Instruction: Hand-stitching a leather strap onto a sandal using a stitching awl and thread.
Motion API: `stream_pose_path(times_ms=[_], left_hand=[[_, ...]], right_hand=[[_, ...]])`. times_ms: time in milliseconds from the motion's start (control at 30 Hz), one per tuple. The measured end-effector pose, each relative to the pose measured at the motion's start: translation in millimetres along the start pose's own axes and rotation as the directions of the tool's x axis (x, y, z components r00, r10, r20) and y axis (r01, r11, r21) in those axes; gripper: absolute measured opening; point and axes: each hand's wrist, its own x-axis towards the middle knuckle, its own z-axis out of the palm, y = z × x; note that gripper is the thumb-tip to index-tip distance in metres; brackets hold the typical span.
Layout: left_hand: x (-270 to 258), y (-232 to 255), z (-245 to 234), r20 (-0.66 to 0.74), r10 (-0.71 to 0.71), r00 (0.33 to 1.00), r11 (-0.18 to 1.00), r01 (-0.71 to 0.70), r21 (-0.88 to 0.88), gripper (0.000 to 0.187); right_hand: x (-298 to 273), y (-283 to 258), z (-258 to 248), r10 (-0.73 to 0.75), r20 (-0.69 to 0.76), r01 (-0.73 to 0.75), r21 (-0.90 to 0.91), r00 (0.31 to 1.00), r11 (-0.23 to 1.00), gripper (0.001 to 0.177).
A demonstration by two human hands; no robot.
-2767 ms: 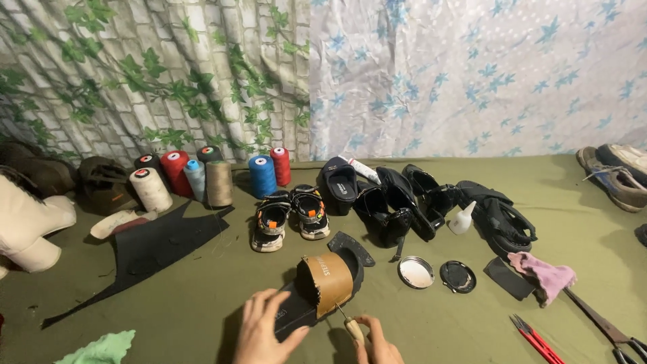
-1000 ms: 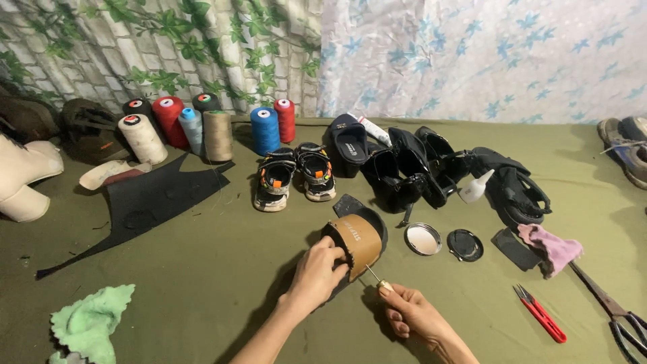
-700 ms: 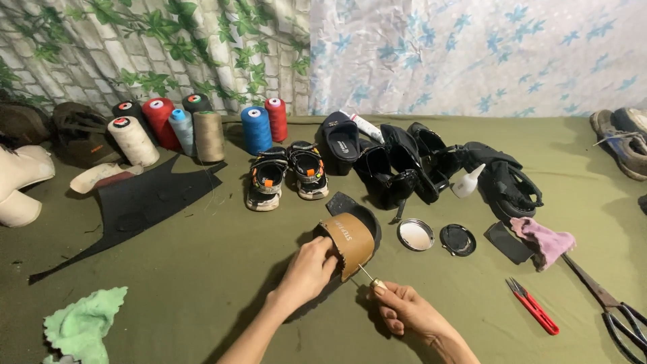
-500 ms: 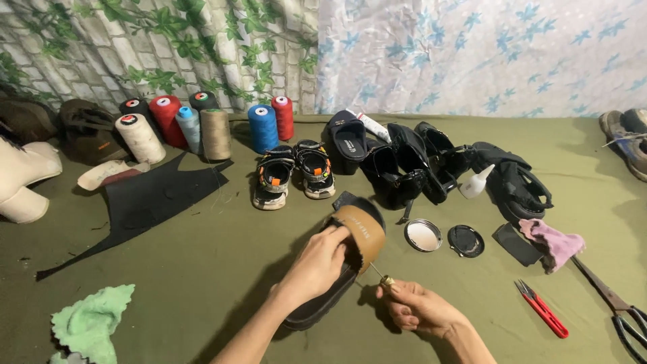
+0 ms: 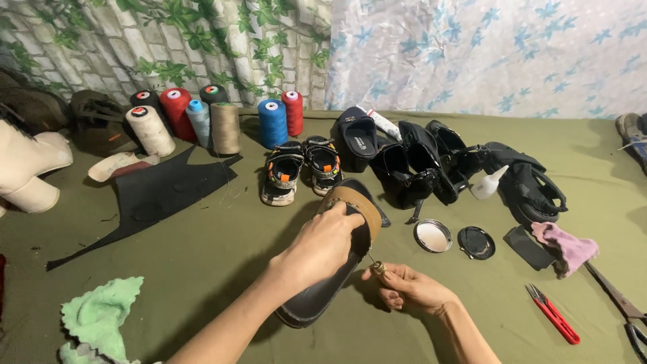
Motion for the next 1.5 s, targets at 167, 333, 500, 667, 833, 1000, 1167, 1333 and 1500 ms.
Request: stream_pose_path(times_ms=[167,333,500,667,833,1000,1167,1333,1500], left_hand=[[1,-2,5,0.038,0.026,0.999,0.999,-0.025,-0.025,0.018],[10,-9,28,-0.013,0.045,0.999,0.996,-0.044,0.078,0.021],[15,-13,47,-0.177,0.141,0.974,0.975,-0.106,0.194,0.031],[15,-6,37,-0.154,0.163,0.974,0.975,-0.135,0.178,0.037],[13,-2,23,-0.066,0.134,0.989,0.982,-0.124,0.14,0.029],[10,10,13,0.017,0.107,0.994,0.989,-0.108,0.097,0.044],[7,23,15,-0.031,0.149,0.988,0.978,-0.143,0.15,0.057],[3,29,22,-0.086,0.179,0.98,0.976,-0.166,0.14,0.054],[3,26,20,-0.095,0.194,0.976,0.981,-0.192,0.026,0.042]], right_hand=[[-4,2,-1,-0.032,-0.003,0.032,0.003,0.999,0.999,0.04],[-5,1,-2,-0.056,0.042,0.057,-0.017,0.998,0.998,0.04],[-7,1,-1,-0.062,0.028,0.064,-0.061,0.998,0.996,0.041],[-6,4,-7,-0.091,0.069,0.094,-0.049,0.993,0.994,0.041],[-5,5,-10,-0.104,0.115,0.105,-0.003,0.988,0.994,0.041],[-4,9,-19,-0.12,0.15,0.131,-0.061,0.981,0.99,0.042],[-6,16,-26,-0.098,0.107,0.104,-0.052,0.989,0.993,0.042],[-6,17,-20,-0.175,0.156,0.183,-0.038,0.972,0.982,0.039],[-7,19,-27,-0.15,0.133,0.158,-0.049,0.98,0.986,0.039]])
